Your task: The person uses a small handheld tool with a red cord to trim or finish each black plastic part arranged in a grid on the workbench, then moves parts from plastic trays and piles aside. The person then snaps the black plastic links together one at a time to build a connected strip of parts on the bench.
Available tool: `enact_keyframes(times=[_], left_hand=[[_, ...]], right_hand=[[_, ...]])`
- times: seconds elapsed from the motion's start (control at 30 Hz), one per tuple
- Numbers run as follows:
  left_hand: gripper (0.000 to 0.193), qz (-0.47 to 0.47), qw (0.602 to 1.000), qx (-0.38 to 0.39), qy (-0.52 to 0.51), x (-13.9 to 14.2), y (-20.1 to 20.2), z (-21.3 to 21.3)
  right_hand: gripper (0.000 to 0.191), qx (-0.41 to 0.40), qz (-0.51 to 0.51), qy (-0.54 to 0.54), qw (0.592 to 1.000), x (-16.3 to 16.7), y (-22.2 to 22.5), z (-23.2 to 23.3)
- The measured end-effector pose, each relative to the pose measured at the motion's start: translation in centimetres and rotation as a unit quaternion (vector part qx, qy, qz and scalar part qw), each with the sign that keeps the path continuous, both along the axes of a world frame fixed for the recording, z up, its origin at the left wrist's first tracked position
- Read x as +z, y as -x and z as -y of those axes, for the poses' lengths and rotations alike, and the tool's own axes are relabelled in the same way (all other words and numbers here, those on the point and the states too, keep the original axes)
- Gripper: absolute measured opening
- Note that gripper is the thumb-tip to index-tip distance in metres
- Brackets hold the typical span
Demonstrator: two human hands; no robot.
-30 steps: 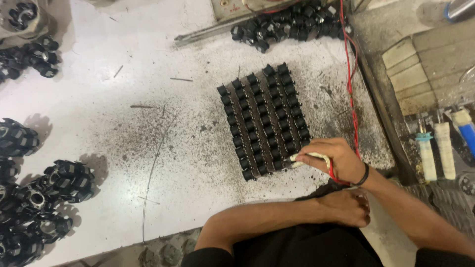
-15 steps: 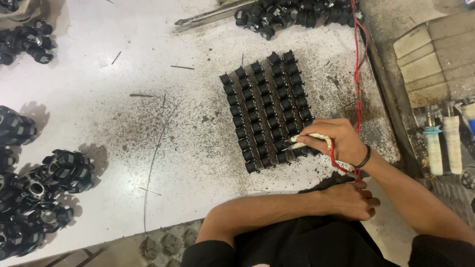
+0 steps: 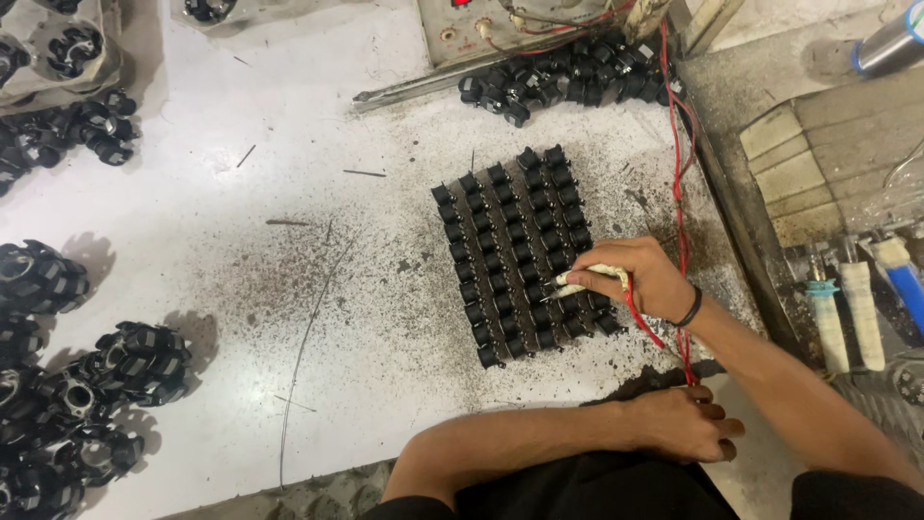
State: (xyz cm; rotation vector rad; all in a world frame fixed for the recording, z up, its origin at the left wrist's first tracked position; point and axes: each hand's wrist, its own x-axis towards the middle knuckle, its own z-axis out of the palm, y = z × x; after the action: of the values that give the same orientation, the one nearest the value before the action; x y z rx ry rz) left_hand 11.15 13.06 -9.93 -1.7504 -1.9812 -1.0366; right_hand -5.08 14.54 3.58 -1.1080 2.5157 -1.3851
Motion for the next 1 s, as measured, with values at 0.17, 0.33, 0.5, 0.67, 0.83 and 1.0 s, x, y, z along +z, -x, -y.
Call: enact_keyframes(times=[0.17,0.33,0.5,0.67,0.83,1.0], left_hand=[[0.012,-0.008,1.0,0.007,0.013,-0.6,-0.3,-0.3],[0.009,-0.011,1.0,0.021,0.008,-1.0,-0.6,-0.4],[0.009,-0.017,1.0,0.005,0.012,-0.8,-0.5,-0.5],[0.016,0.007,1.0,0.017,-0.014,-0.6,-0.5,-0.3],[0.011,-0.013,0.999,0.017,0.038,-0.7,-0.6,-0.3],[0.015,0.004,1.0,0.016,0.012,-1.1,-0.7,-0.4]], right_hand=[[0.014,0.002,0.016,-0.005,1.0,1.4,0.9,-0.6],[0.014,-0.038,0.019,-0.014,0.999,1.2,2.0,0.1],[0.012,-0.01,-0.02,-0.019,1.0,0.8,2.3,0.8],[0.015,-0.035,0.02,-0.016,0.999,1.5,2.8,0.4],[0.014,0.003,0.003,0.001,1.0,0.9,3.2,0.9],[0.013,-0.003,0.012,-0.018,1.0,0.1,2.9,1.1]])
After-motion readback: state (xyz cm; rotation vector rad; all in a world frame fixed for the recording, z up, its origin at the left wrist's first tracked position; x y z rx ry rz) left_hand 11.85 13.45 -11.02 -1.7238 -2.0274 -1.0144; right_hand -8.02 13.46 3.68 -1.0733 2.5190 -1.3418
